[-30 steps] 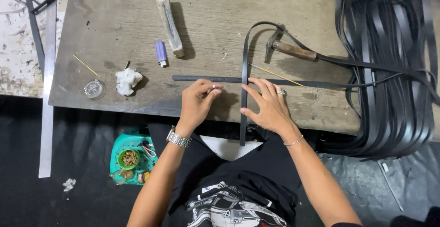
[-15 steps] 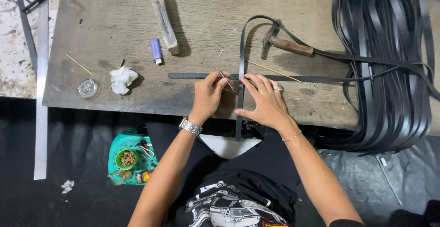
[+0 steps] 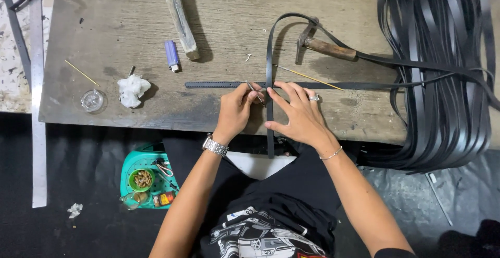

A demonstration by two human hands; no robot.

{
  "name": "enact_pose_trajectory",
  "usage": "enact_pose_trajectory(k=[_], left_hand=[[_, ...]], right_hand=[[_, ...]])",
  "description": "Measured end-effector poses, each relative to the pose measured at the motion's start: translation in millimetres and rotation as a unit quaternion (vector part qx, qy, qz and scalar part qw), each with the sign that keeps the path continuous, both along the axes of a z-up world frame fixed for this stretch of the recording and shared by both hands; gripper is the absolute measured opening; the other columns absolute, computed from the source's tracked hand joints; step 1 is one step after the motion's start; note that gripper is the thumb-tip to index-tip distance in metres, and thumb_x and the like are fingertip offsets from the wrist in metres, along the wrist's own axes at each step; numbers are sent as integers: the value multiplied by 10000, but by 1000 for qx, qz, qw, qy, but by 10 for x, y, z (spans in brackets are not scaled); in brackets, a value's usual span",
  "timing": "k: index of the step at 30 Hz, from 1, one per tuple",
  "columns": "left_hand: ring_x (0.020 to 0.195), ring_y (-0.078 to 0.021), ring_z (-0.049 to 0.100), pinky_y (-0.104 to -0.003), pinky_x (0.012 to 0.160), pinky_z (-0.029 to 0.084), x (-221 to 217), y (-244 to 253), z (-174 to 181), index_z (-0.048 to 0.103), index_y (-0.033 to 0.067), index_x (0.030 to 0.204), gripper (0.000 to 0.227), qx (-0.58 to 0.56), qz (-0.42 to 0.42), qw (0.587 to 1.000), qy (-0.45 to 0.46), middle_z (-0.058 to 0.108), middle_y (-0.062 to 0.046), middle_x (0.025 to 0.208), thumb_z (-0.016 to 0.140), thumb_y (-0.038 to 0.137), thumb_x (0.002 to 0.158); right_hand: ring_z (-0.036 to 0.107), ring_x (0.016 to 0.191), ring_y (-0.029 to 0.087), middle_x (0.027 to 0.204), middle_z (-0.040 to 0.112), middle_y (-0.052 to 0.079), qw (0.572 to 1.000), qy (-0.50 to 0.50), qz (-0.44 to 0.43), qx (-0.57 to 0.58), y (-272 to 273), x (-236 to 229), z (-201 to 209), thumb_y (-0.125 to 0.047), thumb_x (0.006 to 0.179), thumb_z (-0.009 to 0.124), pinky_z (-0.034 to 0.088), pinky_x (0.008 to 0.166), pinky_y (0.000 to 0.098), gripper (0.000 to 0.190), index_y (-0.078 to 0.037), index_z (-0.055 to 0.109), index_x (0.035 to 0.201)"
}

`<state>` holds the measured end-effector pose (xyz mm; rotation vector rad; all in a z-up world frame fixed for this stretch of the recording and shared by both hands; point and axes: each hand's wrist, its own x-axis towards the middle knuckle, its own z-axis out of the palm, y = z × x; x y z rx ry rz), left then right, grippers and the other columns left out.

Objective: Applying adhesive to leather straps and hammering them together to secure a joint.

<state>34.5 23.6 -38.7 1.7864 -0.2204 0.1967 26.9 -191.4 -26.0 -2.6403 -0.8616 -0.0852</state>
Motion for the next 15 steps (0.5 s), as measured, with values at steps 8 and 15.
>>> enact_pose_trajectory(k=[8,15], left_hand=[[744,-206,767,-357,763,602,-23,-53,131,707,97,1015,106,-12,5,1000,-16,783,-39,801,609,135,1034],[757,-275,767,-373,737,598,-19,-134,84,723,120,1012,95,9,-21,1000,-16,769,-62,746,637,158,1012]], right_hand=[[357,1427,343,1509,428,123,1000,9,-5,-24,34,-14,44,-730,925,556,282,1058,554,840,-186,459,1558],[341,1423,335,1493,421,116,1000,5,-5,-17,30,-7,-5,-759,930,525,269,1050,560,851,-180,458,1550]])
